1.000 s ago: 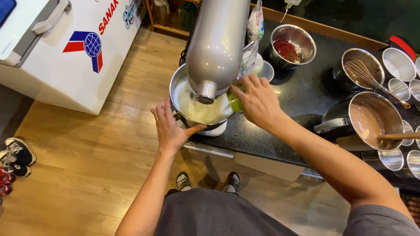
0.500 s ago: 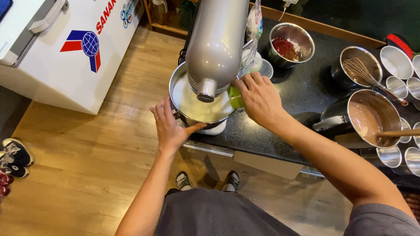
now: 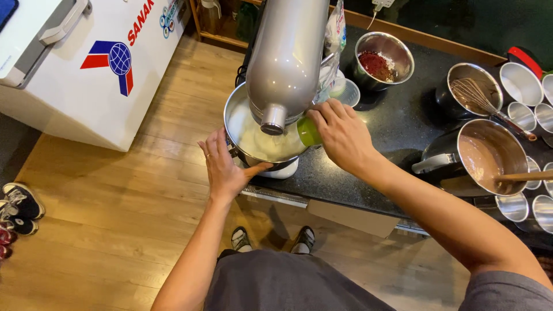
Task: The person opens a bag of flour and pours it into a stand mixer bowl, then adds liquid from a green measuring cup while the mixer runs. They then stir a pot of chocolate batter with a wooden spoon and pour the batter into multiple round cake pans arranged on the counter.
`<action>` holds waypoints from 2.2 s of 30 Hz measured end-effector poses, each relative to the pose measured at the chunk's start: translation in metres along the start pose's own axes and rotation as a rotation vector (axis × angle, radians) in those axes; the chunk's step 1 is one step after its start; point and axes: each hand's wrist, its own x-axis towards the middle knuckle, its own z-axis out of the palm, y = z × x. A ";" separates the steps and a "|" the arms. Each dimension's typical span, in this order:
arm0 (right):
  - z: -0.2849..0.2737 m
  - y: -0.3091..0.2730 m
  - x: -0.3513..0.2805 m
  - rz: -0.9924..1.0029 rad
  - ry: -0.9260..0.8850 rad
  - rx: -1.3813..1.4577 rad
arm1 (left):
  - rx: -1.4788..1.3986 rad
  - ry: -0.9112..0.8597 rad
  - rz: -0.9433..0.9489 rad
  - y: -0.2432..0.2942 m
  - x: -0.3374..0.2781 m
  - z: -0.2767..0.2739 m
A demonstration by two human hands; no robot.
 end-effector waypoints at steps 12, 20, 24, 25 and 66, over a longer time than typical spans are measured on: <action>0.000 -0.006 -0.005 -0.094 0.087 -0.056 | -0.004 -0.009 -0.032 0.003 0.001 -0.003; 0.008 -0.004 -0.006 -0.017 0.090 -0.073 | 0.004 0.014 -0.016 0.004 0.002 -0.003; 0.007 -0.003 -0.008 0.004 0.082 -0.070 | 0.003 0.012 0.001 0.004 0.002 -0.005; 0.006 -0.004 -0.008 0.052 0.102 0.004 | -0.004 0.010 -0.008 0.004 0.003 -0.005; 0.264 0.051 -0.204 1.327 0.308 1.243 | -0.505 -0.531 -0.753 0.123 -0.163 0.222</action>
